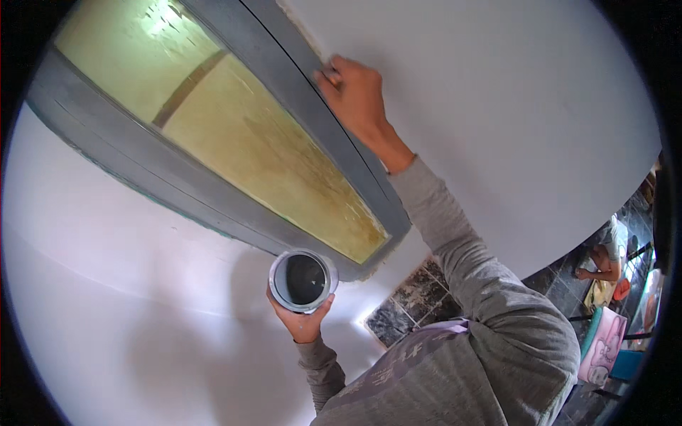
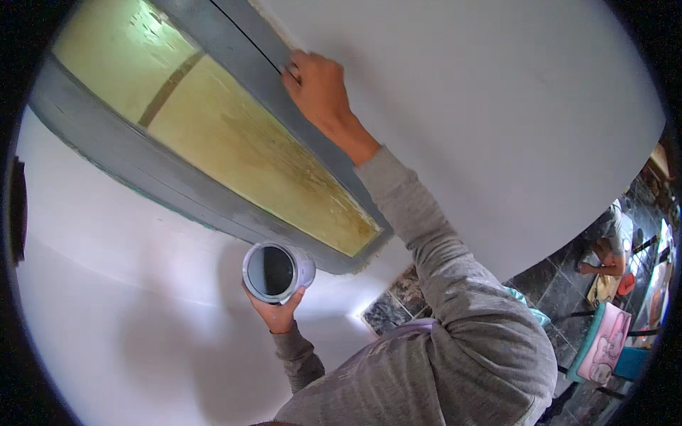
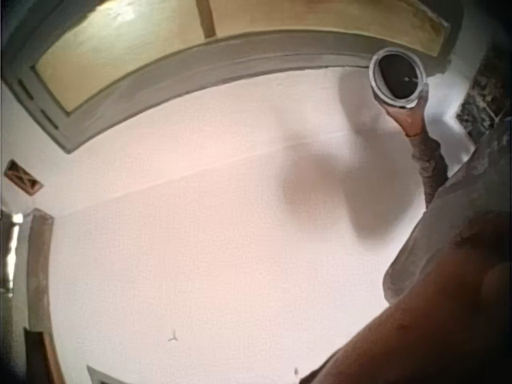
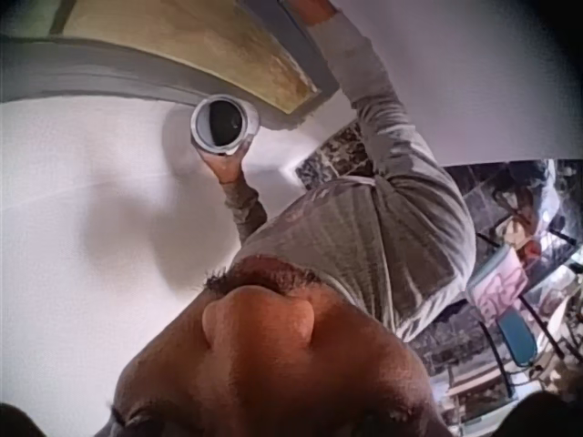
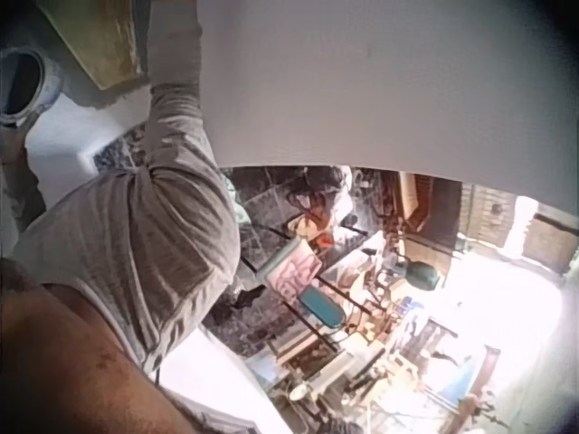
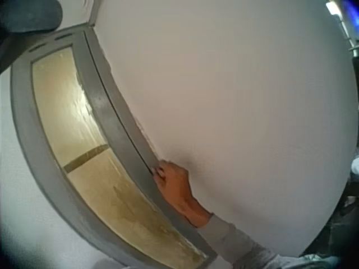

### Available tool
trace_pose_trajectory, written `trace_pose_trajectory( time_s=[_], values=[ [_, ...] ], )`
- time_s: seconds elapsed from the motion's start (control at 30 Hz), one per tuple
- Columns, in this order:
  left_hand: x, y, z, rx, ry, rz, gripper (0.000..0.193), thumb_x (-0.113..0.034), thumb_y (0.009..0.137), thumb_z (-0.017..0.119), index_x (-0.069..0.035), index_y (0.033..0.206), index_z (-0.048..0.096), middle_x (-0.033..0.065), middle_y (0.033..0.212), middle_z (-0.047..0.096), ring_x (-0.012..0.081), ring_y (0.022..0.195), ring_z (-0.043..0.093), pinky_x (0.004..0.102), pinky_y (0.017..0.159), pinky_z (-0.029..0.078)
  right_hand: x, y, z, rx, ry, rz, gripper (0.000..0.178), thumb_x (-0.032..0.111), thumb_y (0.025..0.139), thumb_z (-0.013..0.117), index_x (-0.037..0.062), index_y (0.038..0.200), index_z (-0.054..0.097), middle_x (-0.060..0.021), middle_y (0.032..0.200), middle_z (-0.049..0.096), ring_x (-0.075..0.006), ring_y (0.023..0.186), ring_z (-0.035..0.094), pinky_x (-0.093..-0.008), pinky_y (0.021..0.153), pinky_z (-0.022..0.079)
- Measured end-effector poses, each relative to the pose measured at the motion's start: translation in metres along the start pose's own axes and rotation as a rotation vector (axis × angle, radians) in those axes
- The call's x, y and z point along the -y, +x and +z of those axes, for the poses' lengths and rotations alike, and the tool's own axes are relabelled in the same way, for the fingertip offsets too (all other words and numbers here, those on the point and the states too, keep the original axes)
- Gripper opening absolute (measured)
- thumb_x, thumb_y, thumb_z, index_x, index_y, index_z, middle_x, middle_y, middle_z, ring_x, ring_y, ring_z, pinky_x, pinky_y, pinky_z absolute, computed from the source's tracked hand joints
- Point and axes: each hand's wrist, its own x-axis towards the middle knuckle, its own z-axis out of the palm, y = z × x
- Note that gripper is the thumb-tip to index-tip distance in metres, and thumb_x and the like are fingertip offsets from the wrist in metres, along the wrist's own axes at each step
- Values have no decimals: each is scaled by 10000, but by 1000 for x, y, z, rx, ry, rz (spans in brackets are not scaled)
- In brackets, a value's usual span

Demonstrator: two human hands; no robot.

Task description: The person paints a window frame with grey paint using a paint brush.

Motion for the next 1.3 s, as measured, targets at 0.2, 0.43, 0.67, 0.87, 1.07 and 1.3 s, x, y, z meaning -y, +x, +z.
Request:
trace_pose_trajectory(
  time_s=[0.2,0.43,0.67,0.87,1.07,1.3],
  values=[
    [-9,-5,-2,-58,-17,3,1119,-163,580,960,15,1467,302,201,1441,478,329,1346,502,473,1159,387,-6,-25,12,-147,73,-2,227,139,867,769,-2,820,598,-173,746,594,-368,667,594,-446,579,453],
    [-2,-10,-2,-14,89,-35,1067,-151,573,973,9,1420,345,193,1420,506,310,1313,534,452,1133,421,-7,-80,-38,162,22,420,185,115,885,718,-7,812,600,-191,716,636,-391,683,640,-451,641,507],
    [-14,3,14,-88,250,2,1077,-204,530,1008,42,1381,394,187,1280,621,291,1188,630,412,1027,511,43,105,25,155,-28,-27,149,47,782,692,-32,706,592,-256,711,624,-443,710,644,-496,650,516],
    [-11,17,17,-143,226,14,1063,-183,533,1003,25,1381,397,180,1276,622,293,1181,635,420,1025,515,97,279,66,-80,11,-343,115,95,770,668,0,717,630,-208,704,662,-420,664,644,-461,667,529],
    [-12,29,11,-299,153,0,1052,-182,510,992,-17,1380,424,158,1311,604,292,1210,619,449,1069,493,154,415,107,-128,43,-397,127,55,900,657,-69,880,675,-213,805,699,-296,719,689,-389,691,546],
    [-17,31,0,-419,241,-5,1037,-176,506,987,-24,1368,431,153,1285,621,285,1188,631,431,1050,506,205,502,108,-81,169,-331,142,80,901,660,-40,959,711,-232,939,727,-336,882,719,-440,782,572]
  ],
)
